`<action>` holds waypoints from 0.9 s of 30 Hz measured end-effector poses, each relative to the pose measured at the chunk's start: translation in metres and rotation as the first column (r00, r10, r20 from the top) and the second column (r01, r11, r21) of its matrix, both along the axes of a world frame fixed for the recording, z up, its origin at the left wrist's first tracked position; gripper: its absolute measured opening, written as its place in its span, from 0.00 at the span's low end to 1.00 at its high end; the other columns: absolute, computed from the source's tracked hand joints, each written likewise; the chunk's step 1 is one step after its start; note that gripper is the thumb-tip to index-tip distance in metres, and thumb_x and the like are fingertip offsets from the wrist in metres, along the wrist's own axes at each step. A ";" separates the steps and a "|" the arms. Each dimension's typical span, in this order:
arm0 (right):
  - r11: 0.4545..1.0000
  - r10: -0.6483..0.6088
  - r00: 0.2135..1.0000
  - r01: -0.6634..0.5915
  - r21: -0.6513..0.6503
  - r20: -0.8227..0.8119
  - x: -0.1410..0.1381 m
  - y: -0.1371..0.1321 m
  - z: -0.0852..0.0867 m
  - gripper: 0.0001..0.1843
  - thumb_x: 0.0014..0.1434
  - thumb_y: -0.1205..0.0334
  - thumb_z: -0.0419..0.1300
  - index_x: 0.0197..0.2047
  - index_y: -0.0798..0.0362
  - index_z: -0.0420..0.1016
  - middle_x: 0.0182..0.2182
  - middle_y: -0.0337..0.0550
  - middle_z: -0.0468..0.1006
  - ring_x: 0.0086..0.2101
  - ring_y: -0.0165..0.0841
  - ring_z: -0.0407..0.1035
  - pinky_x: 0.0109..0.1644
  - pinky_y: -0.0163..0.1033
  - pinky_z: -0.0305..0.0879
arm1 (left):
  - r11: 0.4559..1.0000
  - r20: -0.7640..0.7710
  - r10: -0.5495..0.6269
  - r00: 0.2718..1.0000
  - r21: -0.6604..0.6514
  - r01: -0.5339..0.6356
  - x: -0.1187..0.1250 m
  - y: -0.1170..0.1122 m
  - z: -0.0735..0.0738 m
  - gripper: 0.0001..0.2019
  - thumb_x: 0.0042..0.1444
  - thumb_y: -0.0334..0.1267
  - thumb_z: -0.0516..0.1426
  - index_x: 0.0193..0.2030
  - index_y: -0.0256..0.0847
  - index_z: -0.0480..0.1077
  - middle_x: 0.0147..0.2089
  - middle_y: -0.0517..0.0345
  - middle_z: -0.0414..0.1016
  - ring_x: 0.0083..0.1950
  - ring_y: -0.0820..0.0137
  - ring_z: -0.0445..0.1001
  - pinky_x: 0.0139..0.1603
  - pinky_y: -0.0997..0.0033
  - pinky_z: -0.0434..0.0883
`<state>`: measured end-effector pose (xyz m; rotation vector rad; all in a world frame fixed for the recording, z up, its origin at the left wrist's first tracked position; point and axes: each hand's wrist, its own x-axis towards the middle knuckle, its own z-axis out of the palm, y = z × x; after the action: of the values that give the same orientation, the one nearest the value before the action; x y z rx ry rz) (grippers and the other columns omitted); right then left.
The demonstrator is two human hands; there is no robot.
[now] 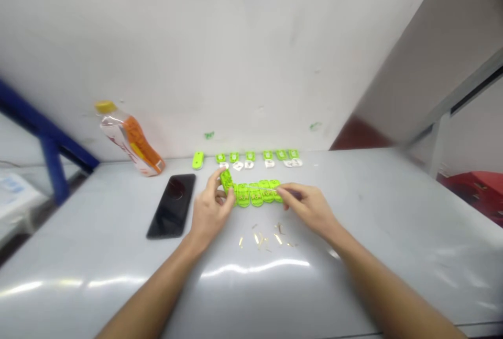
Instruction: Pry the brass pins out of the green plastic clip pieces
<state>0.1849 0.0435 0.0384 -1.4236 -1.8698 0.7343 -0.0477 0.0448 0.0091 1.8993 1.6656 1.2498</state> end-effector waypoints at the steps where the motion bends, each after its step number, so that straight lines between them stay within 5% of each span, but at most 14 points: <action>1: 0.997 -0.075 0.997 0.075 0.034 0.010 0.005 0.003 -0.001 0.19 0.60 0.49 0.52 0.39 0.51 0.78 0.23 0.39 0.77 0.26 0.33 0.71 0.31 0.37 0.65 | 0.999 -0.040 0.028 0.999 -0.028 -0.029 -0.006 0.004 0.002 0.25 0.55 0.38 0.53 0.61 0.44 0.57 0.39 0.58 0.76 0.27 0.73 0.73 0.32 0.73 0.70; 4: 0.964 -0.260 0.952 0.244 0.110 0.161 0.020 0.015 -0.003 0.20 0.60 0.52 0.52 0.47 0.52 0.76 0.29 0.42 0.80 0.31 0.36 0.73 0.36 0.40 0.66 | 0.983 -0.252 0.040 0.967 -0.164 -0.084 -0.022 0.013 0.003 0.24 0.54 0.40 0.53 0.59 0.42 0.60 0.28 0.61 0.75 0.30 0.66 0.74 0.36 0.68 0.69; 7: 0.954 -0.301 0.872 0.278 0.114 0.385 0.031 0.023 -0.006 0.19 0.62 0.55 0.48 0.46 0.50 0.77 0.32 0.44 0.80 0.35 0.41 0.73 0.37 0.42 0.65 | 0.963 -0.410 0.001 0.912 -0.245 -0.111 -0.029 0.017 0.001 0.25 0.54 0.39 0.51 0.59 0.39 0.61 0.31 0.55 0.76 0.36 0.60 0.75 0.38 0.65 0.69; 12: 0.971 -0.216 0.832 0.236 0.027 0.512 0.033 0.023 -0.012 0.18 0.61 0.55 0.48 0.47 0.49 0.75 0.36 0.47 0.80 0.37 0.44 0.72 0.32 0.41 0.61 | 0.965 -0.521 -0.056 0.852 -0.248 -0.089 -0.028 0.018 -0.003 0.24 0.54 0.40 0.49 0.58 0.34 0.63 0.50 0.44 0.71 0.48 0.57 0.72 0.47 0.63 0.67; 17: 0.987 -0.027 0.796 0.118 -0.110 0.605 0.027 0.017 -0.015 0.18 0.60 0.54 0.49 0.50 0.51 0.70 0.31 0.46 0.79 0.30 0.39 0.71 0.27 0.38 0.57 | 0.948 -0.599 -0.056 0.799 -0.283 -0.145 -0.028 0.018 -0.002 0.20 0.56 0.43 0.48 0.52 0.39 0.67 0.46 0.46 0.71 0.43 0.57 0.73 0.42 0.62 0.68; 22: 0.987 -0.023 0.772 0.118 -0.109 0.635 0.021 0.010 -0.006 0.19 0.59 0.50 0.51 0.50 0.50 0.67 0.27 0.44 0.76 0.28 0.39 0.69 0.27 0.39 0.56 | 0.946 -0.644 0.013 0.765 -0.239 -0.217 -0.027 0.016 -0.001 0.22 0.57 0.46 0.47 0.54 0.40 0.66 0.47 0.45 0.70 0.42 0.55 0.73 0.39 0.58 0.69; 25: 0.985 0.172 0.832 -0.141 -0.098 0.528 0.017 0.002 0.003 0.09 0.58 0.57 0.55 0.40 0.48 0.72 0.32 0.42 0.76 0.32 0.36 0.69 0.33 0.39 0.61 | 0.992 -0.612 0.006 0.791 -0.093 -0.079 -0.026 0.016 -0.001 0.23 0.57 0.41 0.48 0.59 0.38 0.62 0.55 0.44 0.68 0.53 0.54 0.68 0.49 0.58 0.67; 27: 0.907 0.420 0.806 -0.382 -0.174 0.418 0.014 -0.004 0.006 0.05 0.56 0.58 0.58 0.36 0.47 0.74 0.34 0.40 0.75 0.35 0.35 0.69 0.38 0.39 0.63 | 0.994 -0.590 -0.106 0.800 -0.055 0.091 -0.025 0.015 -0.001 0.25 0.56 0.38 0.49 0.61 0.39 0.59 0.60 0.47 0.64 0.61 0.56 0.60 0.57 0.56 0.61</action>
<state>0.1987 0.0394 0.0446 -1.3361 -2.5862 0.7265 -0.0730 0.0600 0.0077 2.4974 1.8024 0.6048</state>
